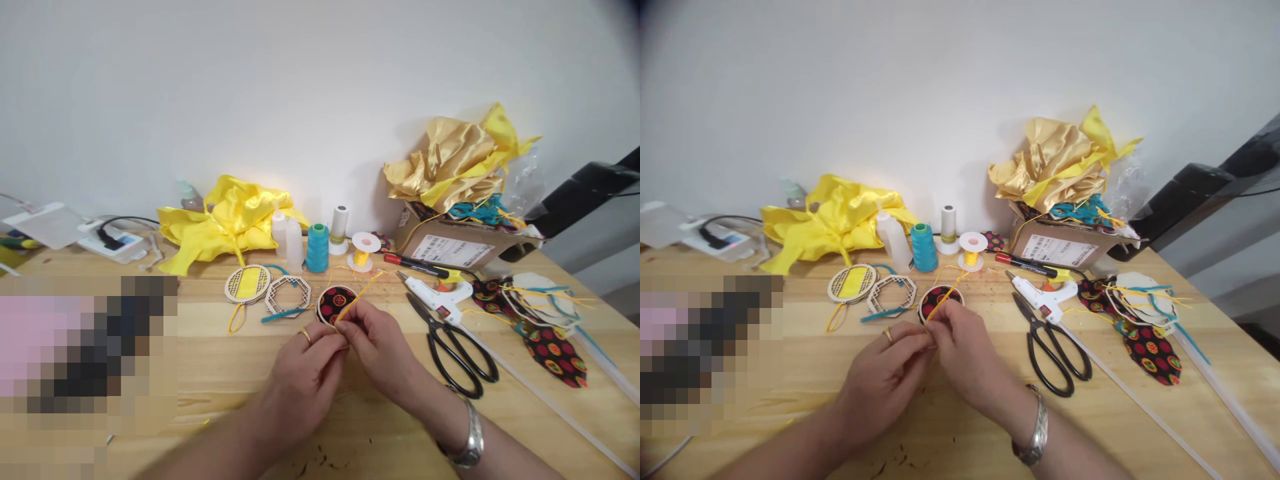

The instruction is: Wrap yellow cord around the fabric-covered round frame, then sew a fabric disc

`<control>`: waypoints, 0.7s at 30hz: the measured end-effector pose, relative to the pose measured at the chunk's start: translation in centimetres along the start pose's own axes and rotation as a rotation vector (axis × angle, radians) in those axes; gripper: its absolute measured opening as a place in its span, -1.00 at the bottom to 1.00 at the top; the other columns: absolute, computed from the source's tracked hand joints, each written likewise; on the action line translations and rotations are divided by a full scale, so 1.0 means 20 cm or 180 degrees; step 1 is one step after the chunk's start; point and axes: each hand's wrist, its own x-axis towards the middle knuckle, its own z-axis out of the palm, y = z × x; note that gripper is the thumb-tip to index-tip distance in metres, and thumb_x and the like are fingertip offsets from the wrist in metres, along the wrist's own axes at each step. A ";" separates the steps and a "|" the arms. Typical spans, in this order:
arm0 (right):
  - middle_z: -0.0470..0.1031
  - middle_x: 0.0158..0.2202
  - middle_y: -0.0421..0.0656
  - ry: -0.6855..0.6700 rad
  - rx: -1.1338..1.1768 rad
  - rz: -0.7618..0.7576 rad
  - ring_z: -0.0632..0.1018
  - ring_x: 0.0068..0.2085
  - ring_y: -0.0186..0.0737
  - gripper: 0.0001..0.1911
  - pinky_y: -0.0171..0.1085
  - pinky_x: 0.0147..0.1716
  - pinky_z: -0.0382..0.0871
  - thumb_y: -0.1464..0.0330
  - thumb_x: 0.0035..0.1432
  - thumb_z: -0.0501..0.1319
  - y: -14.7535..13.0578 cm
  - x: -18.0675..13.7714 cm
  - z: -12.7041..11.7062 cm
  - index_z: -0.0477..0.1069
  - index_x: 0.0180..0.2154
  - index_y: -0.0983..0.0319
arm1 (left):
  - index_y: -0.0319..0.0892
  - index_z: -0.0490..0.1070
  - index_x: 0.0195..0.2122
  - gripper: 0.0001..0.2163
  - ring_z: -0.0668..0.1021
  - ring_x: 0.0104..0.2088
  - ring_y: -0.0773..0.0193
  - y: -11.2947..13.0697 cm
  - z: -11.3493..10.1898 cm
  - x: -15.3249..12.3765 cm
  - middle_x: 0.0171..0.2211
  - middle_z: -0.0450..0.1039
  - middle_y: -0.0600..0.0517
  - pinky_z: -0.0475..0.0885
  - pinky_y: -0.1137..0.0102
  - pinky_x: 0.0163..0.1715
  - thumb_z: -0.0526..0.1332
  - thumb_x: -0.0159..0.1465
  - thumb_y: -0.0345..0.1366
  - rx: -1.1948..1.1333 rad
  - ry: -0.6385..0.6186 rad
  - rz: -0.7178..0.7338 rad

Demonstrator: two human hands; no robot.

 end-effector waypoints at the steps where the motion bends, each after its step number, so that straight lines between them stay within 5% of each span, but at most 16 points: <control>1: 0.38 -0.52 -0.24 0.0013 0.0011 -0.0010 0.36 -0.47 -0.33 -0.87 -0.36 -0.48 0.20 0.46 0.11 0.08 0.00 0.00 -0.01 0.28 -0.48 0.22 | -0.12 0.43 -0.28 -0.84 0.46 -0.30 0.24 0.01 0.00 0.00 -0.33 0.44 -0.02 0.34 0.39 -0.26 0.08 0.20 -0.45 -0.0138 0.0057 -0.0170; 5: 0.37 -0.52 -0.25 0.0018 -0.0002 -0.0020 0.35 -0.47 -0.34 -0.89 -0.37 -0.48 0.20 0.45 0.10 0.10 -0.01 0.01 -0.03 0.27 -0.48 0.22 | -0.13 0.33 -0.32 -0.96 0.41 -0.46 0.34 0.03 -0.01 0.02 -0.44 0.37 0.07 0.33 0.46 -0.47 0.12 0.20 -0.35 -0.1257 0.0222 -0.1195; 9: 0.36 -0.52 -0.26 -0.0078 0.0005 -0.0031 0.35 -0.46 -0.34 -0.88 -0.36 -0.46 0.20 0.44 0.12 0.09 0.00 0.01 -0.04 0.27 -0.47 0.22 | -0.18 0.36 -0.27 -0.88 0.37 -0.57 0.40 0.02 -0.02 0.06 -0.53 0.34 0.11 0.29 0.50 -0.61 0.13 0.21 -0.28 -0.2574 0.0111 -0.1994; 21: 0.37 -0.52 -0.26 -0.0304 0.0166 -0.0024 0.34 -0.45 -0.37 -0.89 -0.38 -0.44 0.20 0.45 0.09 0.12 -0.01 0.01 -0.06 0.30 -0.48 0.25 | -0.27 0.48 -0.46 -0.89 0.29 -0.64 0.51 -0.03 -0.03 0.08 -0.65 0.29 0.13 0.12 0.57 -0.68 0.30 0.07 -0.31 -0.3463 -0.0085 -0.2430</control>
